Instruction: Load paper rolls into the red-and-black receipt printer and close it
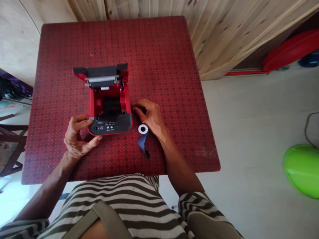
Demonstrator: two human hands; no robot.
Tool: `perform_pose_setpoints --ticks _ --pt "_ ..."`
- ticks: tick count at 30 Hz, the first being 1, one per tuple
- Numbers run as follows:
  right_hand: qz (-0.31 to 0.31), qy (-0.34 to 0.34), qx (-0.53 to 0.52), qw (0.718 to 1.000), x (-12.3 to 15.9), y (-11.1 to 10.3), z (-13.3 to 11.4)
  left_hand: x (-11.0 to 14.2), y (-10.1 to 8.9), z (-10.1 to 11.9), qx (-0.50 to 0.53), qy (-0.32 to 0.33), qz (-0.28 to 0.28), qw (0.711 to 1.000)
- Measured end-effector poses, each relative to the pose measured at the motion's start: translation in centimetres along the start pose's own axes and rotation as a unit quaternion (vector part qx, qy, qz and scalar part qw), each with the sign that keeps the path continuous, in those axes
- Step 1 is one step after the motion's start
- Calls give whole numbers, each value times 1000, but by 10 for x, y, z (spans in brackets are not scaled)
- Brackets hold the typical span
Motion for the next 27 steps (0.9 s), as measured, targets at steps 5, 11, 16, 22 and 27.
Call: perform_pose_setpoints --ticks 5,11,16,22,27 --pt "16 -1 7 1000 2 -13 -15 2 1 3 -45 26 3 999" --pt "79 -70 122 987 9 -45 -96 1 0 6 -67 46 1 997" --pt "-94 -173 256 947 -21 -9 -136 3 0 6 -62 48 -7 997" --pt "-174 -119 407 889 -56 44 -126 8 3 5 -69 30 -16 997" --pt "-191 -124 420 879 -71 49 -116 9 4 4 -69 15 -23 997"
Point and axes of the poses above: each hand's wrist, its own x-axis away from the middle knuckle, its own y-axis out of the palm, z = x × y, the point moved 4 cm from there along -x, towards the middle knuckle, and after that the axes turned 7 degrees about -z, right-handed, at the moved point
